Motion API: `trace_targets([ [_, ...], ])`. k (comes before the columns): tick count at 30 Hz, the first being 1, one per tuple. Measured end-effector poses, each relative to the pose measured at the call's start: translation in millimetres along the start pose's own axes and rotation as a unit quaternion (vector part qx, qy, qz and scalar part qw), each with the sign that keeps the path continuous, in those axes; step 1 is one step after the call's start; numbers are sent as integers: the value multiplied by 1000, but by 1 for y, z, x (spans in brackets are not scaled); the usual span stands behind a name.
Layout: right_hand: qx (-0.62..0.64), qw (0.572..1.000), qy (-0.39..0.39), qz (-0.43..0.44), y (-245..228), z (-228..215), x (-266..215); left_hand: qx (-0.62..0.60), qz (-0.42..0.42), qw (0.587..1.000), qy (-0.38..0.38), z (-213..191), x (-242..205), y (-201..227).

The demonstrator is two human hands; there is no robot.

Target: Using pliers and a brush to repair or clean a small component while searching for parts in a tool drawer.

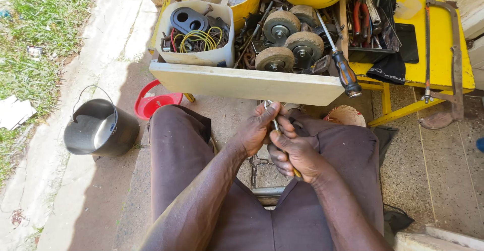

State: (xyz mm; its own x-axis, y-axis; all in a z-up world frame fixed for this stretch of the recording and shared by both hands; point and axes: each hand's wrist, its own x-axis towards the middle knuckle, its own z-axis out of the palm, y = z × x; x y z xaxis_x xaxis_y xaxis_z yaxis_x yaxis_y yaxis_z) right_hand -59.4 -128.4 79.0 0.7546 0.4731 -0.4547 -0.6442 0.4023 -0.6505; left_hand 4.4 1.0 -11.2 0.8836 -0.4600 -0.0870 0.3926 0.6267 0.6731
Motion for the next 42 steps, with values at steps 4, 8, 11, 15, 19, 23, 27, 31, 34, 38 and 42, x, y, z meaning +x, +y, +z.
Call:
trace_targets([
  [4,-142,988,43,-41,32,-38,32,30,13,998,51,0,-1,10],
  [8,-221,970,57,-85,43,-40,47,35,22,996,78,-1,-5,14],
  [11,-530,822,195,-73,26,-5,34,40,44,993,106,-2,-4,14],
  [15,-410,900,147,-18,41,-17,35,55,24,989,132,1,-15,27],
  [19,100,989,-64,89,48,-24,26,117,-14,982,145,23,-30,48],
  [23,129,983,-83,105,43,-23,19,123,-37,979,158,18,-24,33],
  [27,-307,949,72,21,45,-21,29,125,6,979,162,9,-14,28],
  [31,-116,992,43,38,41,-1,18,108,4,980,167,20,-30,48],
  [34,-138,989,21,46,44,-16,19,124,18,977,172,0,-16,33],
  [38,-667,718,184,-83,55,-8,24,125,6,970,210,-9,-12,26],
  [42,-420,899,116,36,48,-5,21,151,6,964,219,-14,-10,24],
])
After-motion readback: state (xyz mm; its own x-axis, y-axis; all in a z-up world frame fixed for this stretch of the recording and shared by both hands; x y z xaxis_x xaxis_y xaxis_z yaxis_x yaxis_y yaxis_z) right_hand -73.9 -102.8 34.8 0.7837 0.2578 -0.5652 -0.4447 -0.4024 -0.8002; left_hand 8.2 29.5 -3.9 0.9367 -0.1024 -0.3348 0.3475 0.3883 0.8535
